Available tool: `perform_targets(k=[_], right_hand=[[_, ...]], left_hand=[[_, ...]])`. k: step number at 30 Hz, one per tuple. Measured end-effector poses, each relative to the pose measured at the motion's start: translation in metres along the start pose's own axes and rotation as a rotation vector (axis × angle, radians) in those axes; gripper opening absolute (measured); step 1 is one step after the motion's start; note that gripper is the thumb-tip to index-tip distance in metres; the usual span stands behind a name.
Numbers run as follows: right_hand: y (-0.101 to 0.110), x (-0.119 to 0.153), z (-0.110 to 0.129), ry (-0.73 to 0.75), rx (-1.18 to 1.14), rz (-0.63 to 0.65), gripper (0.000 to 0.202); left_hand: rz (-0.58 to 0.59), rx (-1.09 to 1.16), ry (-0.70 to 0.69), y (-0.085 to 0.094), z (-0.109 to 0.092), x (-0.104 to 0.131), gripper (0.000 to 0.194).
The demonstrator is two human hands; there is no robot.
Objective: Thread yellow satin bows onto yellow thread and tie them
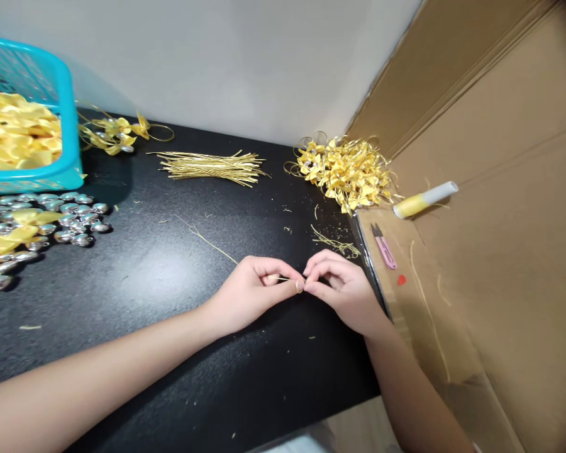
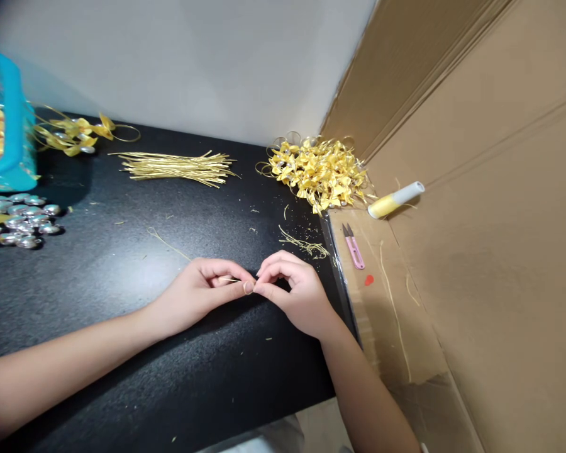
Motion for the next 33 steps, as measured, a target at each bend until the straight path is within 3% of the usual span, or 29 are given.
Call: perform_targets(k=[13,19,25,33], right_hand=[[0.0,0.008,0.032,0.323,0.247,-0.009,0.01],[-0.004,0.012,0.037,0.412,0.298,-0.036,0.047],[-0.012,0.015,0.041,0.482,0.247,-0.104,0.026],[0.005,0.015,0.034,0.397,0.208,-0.221,0.013]], left_hand=[[0.024,0.08,-0.001,-0.001,-0.007,0.0,0.024],[0.034,0.084,0.01,-0.001,-0.005,0.0,0.025],[0.054,0.059,0.013,-0.001,-0.005,-0.001,0.027],[0.083,0.091,0.056,-0.001,-0.006,0.0,0.026]])
Point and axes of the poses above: each hand's wrist, its own x-axis away from the middle knuckle, its own y-axis out of the back of the hand, z = x × y, the point moved 9 cm from there along -x, towards the middle knuckle
